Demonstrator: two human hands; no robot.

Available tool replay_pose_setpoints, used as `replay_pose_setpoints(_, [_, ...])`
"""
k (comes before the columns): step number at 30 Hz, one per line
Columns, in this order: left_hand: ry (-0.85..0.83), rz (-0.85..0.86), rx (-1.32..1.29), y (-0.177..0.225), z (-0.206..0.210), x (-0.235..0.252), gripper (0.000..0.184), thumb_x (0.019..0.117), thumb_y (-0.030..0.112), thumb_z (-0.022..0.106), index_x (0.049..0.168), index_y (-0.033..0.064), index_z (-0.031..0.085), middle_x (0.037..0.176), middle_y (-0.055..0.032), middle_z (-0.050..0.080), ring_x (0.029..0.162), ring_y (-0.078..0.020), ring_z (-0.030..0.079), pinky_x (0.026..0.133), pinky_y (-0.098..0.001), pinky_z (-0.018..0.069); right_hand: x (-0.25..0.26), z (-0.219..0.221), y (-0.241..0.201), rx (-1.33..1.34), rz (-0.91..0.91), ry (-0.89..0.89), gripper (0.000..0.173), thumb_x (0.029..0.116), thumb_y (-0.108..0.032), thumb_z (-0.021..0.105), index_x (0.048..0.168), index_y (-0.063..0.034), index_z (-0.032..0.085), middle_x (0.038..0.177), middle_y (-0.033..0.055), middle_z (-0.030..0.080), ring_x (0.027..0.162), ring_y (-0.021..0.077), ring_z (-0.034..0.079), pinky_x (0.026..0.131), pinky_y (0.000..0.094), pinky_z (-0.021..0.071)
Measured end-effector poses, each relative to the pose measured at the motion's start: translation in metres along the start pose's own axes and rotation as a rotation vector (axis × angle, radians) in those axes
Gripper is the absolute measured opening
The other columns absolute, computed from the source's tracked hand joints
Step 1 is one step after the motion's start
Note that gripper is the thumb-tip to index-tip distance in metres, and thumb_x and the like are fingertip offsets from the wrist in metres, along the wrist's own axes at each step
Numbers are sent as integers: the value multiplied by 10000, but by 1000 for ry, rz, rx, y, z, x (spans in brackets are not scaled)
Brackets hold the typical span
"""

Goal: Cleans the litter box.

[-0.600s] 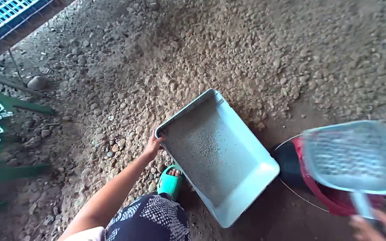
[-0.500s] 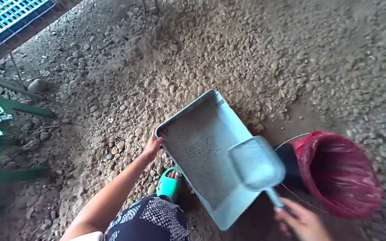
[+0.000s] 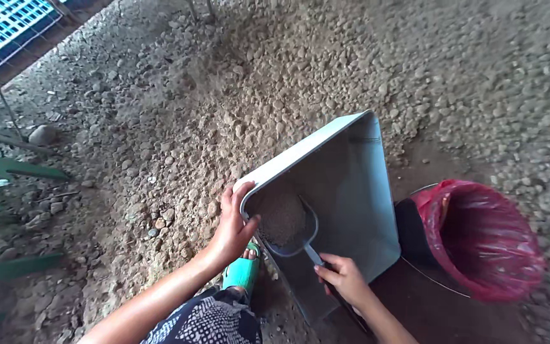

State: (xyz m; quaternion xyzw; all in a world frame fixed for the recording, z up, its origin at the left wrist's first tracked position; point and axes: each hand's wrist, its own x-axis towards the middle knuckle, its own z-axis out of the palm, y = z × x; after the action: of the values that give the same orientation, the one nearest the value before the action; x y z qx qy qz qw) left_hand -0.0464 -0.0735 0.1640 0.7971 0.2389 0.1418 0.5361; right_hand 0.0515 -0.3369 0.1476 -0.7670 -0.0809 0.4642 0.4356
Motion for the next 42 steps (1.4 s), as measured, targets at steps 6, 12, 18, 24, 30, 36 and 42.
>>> replay_pose_setpoints(6, [-56,-10,98,14,-6,-5,719,884,160,686,1539,79,401,1514,-381,318,1287,-403,538,975,-442,528,24,-2,1,79,-119,1,241,914,-101,619,1106,26,691,694,-26,666,524,53,604,491,224,526])
replay_pose_setpoints(12, [-105,-26,-34,-18,-13,34,776,875,33,634,1585,143,343,1574,-283,312,1364,-336,478,1045,-458,489,55,37,17,208,-205,116,259,950,-91,615,1152,53,690,701,12,667,514,73,595,482,239,527])
replay_pose_setpoints(18, [-132,-197,-245,-58,-23,74,817,877,-102,552,1607,144,281,1516,-176,472,1224,-246,604,968,-460,534,65,26,58,63,-268,252,298,941,-132,647,1142,82,701,663,29,664,477,70,577,461,254,519])
replay_pose_setpoints(24, [-94,-461,-398,-149,-10,120,689,1013,-29,485,1602,247,259,1405,-182,557,1052,-290,653,825,-469,559,44,-3,66,12,-65,352,247,970,-46,650,1158,111,685,671,63,648,482,70,563,470,246,512])
replay_pose_setpoints(30, [-33,-639,-573,-150,20,72,882,1026,151,558,1643,321,-50,1640,-176,281,1332,-348,516,950,-557,523,41,-14,70,1,-25,386,252,976,-54,660,1169,106,683,696,82,657,504,86,573,486,262,515])
replay_pose_setpoints(36, [-376,-1003,-555,-138,87,-37,1020,1001,219,655,1622,275,-153,1342,-284,547,1105,-393,641,836,-572,558,40,-12,70,68,-44,394,238,983,-55,641,1160,98,685,694,68,650,506,75,567,488,247,512])
replay_pose_setpoints(42, [-611,-1049,-452,-137,108,-51,1065,962,178,710,1607,182,-138,1321,-294,560,1073,-374,673,831,-524,585,41,-16,63,98,-22,394,205,988,-50,637,1131,87,694,675,58,645,493,75,571,478,240,514])
